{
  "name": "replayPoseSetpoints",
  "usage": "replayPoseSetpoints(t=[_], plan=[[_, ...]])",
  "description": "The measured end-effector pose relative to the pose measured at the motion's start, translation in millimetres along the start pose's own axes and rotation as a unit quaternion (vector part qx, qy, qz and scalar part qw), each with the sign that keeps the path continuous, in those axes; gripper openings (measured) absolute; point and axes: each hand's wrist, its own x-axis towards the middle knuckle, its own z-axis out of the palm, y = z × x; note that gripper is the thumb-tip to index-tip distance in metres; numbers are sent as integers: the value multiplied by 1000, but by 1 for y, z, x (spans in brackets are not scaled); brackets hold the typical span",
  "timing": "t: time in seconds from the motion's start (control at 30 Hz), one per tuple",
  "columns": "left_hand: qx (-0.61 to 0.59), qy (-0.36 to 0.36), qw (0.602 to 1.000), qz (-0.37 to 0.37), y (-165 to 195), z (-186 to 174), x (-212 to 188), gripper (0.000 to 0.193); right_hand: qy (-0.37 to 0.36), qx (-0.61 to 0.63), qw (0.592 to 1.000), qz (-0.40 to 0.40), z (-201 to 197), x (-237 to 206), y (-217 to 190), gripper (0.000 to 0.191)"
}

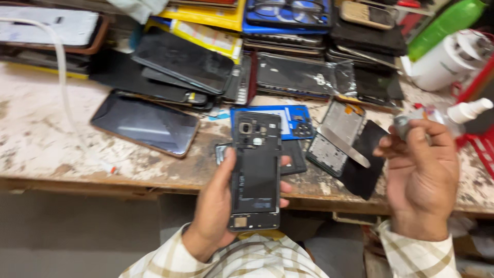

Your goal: The person removes screws from a phone using a screwdriver, detaches internal covers, and then opens a shipping box to remove a new phone screen wrapped in bubble wrap.

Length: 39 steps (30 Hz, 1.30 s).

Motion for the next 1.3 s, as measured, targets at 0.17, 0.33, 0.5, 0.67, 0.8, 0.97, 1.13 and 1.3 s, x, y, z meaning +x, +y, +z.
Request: replayPoseSetpoints(t=[0.17, 0.33, 0.5, 0.67, 0.8, 0.97, 1.13, 1.3], plan=[[7, 8, 1000, -3, 7, 4, -1, 73, 51, -397, 897, -184, -49, -16, -9, 20], [19, 2, 1000, -11, -1, 4, 8, 73, 126, -593, 775, -177, -84, -32, 14, 21], [24, 1, 1000, -17, -12, 2, 11, 73, 86, -613, 768, -162, -98, -35, 31, 21], [9, -13, 1000, -23, -15, -3, 12, 74, 44, -647, 732, -209, -78, -31, 26, 18], [20, -6, 999, -28, -18, -4, 14, 74, -56, -510, 824, -239, -26, -37, 12, 10], [-17, -34, 998, -52, -26, 2, 12, 74, -241, -489, 792, -275, 49, -35, -1, 38], [-8, -6, 998, -56, -24, 3, 3, 72, -276, -474, 767, -333, 80, -30, -3, 36], [0, -23, 998, -59, -22, -4, 2, 67, -271, -485, 739, -381, 78, -32, 7, 32]])
